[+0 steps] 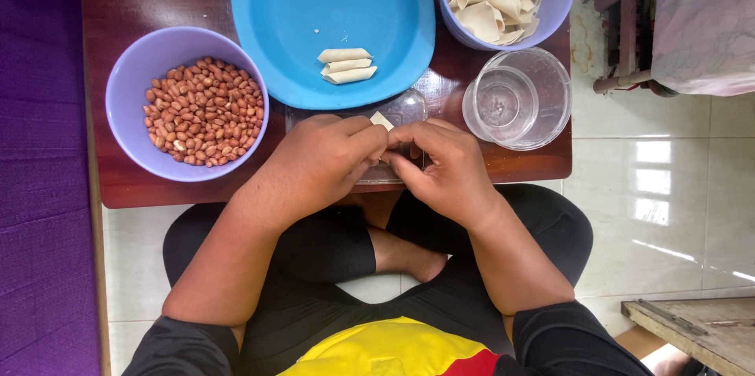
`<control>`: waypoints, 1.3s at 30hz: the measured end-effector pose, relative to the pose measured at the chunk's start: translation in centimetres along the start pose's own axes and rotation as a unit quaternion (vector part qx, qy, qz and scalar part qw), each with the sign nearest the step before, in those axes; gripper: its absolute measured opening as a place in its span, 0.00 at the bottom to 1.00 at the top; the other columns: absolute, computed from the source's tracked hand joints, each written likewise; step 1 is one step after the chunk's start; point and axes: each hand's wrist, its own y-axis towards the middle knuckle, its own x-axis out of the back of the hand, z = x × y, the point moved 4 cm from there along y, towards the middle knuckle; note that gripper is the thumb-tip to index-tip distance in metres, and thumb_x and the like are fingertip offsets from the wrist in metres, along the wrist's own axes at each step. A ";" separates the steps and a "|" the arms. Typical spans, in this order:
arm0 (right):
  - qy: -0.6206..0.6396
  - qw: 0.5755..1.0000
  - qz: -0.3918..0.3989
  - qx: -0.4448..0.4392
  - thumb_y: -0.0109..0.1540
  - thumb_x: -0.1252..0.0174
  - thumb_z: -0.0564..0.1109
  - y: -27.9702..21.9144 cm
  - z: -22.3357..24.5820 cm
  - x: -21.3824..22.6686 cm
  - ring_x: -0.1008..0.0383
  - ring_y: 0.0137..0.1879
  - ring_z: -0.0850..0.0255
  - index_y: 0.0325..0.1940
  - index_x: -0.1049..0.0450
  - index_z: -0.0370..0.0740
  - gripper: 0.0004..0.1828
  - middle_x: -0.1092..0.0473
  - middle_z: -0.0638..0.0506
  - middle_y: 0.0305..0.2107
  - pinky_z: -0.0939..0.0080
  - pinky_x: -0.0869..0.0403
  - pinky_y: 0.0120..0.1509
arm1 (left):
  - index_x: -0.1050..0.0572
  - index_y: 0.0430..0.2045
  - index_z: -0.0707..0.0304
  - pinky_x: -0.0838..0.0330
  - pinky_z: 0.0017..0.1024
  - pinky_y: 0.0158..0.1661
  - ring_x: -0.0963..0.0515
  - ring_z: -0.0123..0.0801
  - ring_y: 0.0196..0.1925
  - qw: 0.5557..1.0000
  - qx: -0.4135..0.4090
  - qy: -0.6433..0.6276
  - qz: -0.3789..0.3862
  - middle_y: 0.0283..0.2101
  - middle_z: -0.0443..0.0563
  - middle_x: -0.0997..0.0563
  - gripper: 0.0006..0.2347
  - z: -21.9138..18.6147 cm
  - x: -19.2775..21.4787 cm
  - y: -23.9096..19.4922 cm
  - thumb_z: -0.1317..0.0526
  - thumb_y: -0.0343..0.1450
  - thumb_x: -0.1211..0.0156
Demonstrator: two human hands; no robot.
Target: The person sits on the floor and wraps peanuts in small, square dough sheets. They place a peanut on a sheet, fold it into a roll, and dip the edge in water to seal it before placing the finished item on a blue plate.
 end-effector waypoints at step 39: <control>-0.077 0.996 0.001 0.032 0.58 0.31 0.34 -0.4 -0.1 -1.0 0.25 0.31 0.55 0.55 0.25 0.42 0.22 0.19 0.55 0.32 0.58 0.24 0.36 | 0.23 0.29 0.59 0.21 0.29 0.37 0.15 0.41 0.35 0.999 0.027 -0.016 0.013 0.28 0.53 0.18 0.06 0.0 0.9 -0.2 0.73 0.68 0.34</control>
